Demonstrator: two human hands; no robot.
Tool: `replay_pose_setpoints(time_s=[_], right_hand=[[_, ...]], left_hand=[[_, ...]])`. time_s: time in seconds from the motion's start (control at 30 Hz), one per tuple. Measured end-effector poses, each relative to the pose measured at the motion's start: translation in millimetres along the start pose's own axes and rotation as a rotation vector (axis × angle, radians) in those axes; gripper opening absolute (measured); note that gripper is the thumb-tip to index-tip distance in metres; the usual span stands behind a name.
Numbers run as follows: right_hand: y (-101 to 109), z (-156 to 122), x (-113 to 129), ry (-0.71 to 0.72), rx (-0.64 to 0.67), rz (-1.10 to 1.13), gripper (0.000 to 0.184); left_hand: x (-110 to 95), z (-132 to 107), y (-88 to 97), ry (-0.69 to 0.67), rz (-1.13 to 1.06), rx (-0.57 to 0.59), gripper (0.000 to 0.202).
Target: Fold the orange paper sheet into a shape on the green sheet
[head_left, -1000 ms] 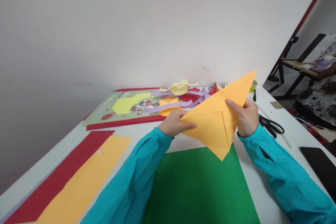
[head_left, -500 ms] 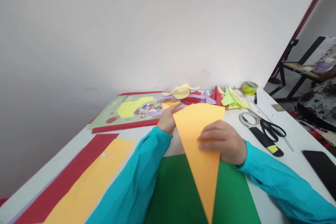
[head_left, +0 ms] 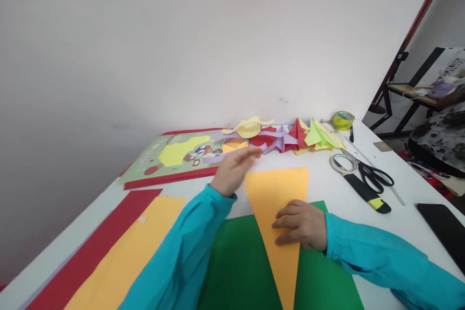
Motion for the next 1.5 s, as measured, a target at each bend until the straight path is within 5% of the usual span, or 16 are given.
replay_pose_setpoints(time_s=[0.17, 0.23, 0.4, 0.6, 0.77, 0.93, 1.03, 1.27, 1.4, 1.5], right_hand=[[-22, -16, 1, -0.039, 0.050, 0.155, 0.025], [-23, -15, 3, -0.039, 0.044, 0.186, 0.024], [-28, -13, 2, -0.059, 0.103, 0.218, 0.021], [-34, -16, 0, -0.086, 0.162, 0.230, 0.025], [-31, -16, 2, -0.095, 0.139, 0.237, 0.029], [-32, -17, -1, -0.161, 0.102, 0.280, 0.028], [-29, -16, -6, -0.238, 0.056, 0.365, 0.027], [13, -23, -30, -0.579, -0.307, 0.582, 0.017], [23, -28, -36, -0.665, -0.334, 0.517, 0.014], [31, -25, -33, -0.586, -0.310, 0.354, 0.017]], left_hand=[[2, -53, -114.7, -0.263, 0.414, 0.587, 0.039], [13, -62, -139.9, -0.265, 0.610, 0.687, 0.044], [24, -43, -162.8, -0.225, 0.810, 0.809, 0.056], [29, -22, -180.5, -0.266, 0.865, 0.776, 0.069], [29, -21, -167.5, -0.353, 0.773, 0.752, 0.052], [18, -46, -100.2, -0.445, 0.594, 0.418, 0.033], [10, -82, -76.0, -0.437, 0.513, 0.370, 0.035], [-5, -125, -77.7, -0.347, 0.312, 0.378, 0.030], [4, -122, -77.2, -0.331, 0.266, 0.254, 0.022], [5, -122, -74.3, -0.343, 0.291, 0.189, 0.022]])
Point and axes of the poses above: each hand's wrist, its own z-axis towards the middle knuckle, its own y-axis out of the back of the hand, x = y × z, the point moved 9 cm from there along z, towards the middle knuckle, and after that the axes turned 4 degrees about x, right-handed, at the moved point
